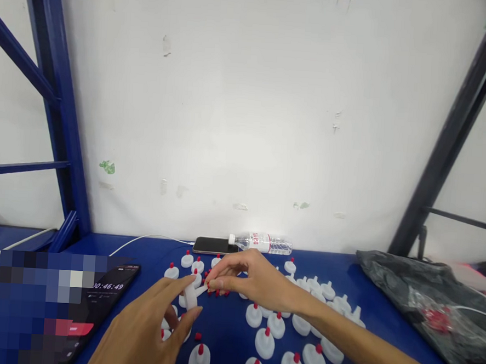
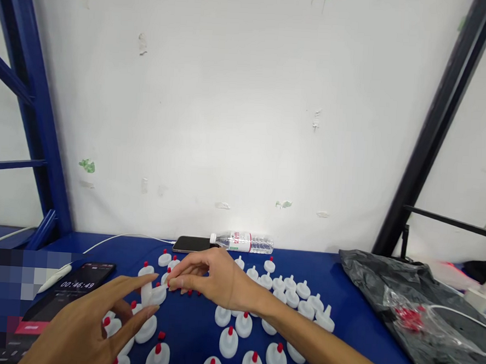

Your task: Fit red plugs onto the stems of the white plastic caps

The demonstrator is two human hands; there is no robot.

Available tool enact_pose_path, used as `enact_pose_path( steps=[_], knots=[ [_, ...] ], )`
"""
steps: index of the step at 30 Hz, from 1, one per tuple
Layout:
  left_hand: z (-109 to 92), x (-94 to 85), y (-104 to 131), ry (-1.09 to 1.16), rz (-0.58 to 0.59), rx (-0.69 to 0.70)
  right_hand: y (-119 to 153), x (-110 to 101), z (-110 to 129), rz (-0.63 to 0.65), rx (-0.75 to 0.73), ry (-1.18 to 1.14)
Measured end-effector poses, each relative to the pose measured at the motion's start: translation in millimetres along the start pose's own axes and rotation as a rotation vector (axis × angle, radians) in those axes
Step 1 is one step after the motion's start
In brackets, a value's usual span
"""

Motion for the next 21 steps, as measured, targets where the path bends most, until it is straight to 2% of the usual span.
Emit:
enact_pose_path(
  steps=[4,9,11,16,21],
  knots=[
    [5,3.8,1,-0.026,0.020,-0.004,0,0,-1,-0.038,-0.004,-0.032],
    [6,-6.4,-4,0.004,0.081,0.092,1,0,-2,-0.029,0.029,-0.111],
    [2,-8.6,-4,0.024,0.107,0.083,2,1,-1,-0.015,0.049,-0.126],
    [-10,-7.0,-1,0.039,0.050,0.072,6,3,7,-0.014,0.067,-0.006],
    [-18,-4.9,-1,0.132,0.061,0.048,6,6,19,0.023,0.038,0.122]
  ],
)
Point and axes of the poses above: each hand's wrist, its own y-axis away from the middle knuckle, its own x-axis out of the palm, z = x × y, the point moved 1 cm from there along -y, towards the middle knuckle, and after that the axes turned 5 degrees about -x, right-handed, at the moved point
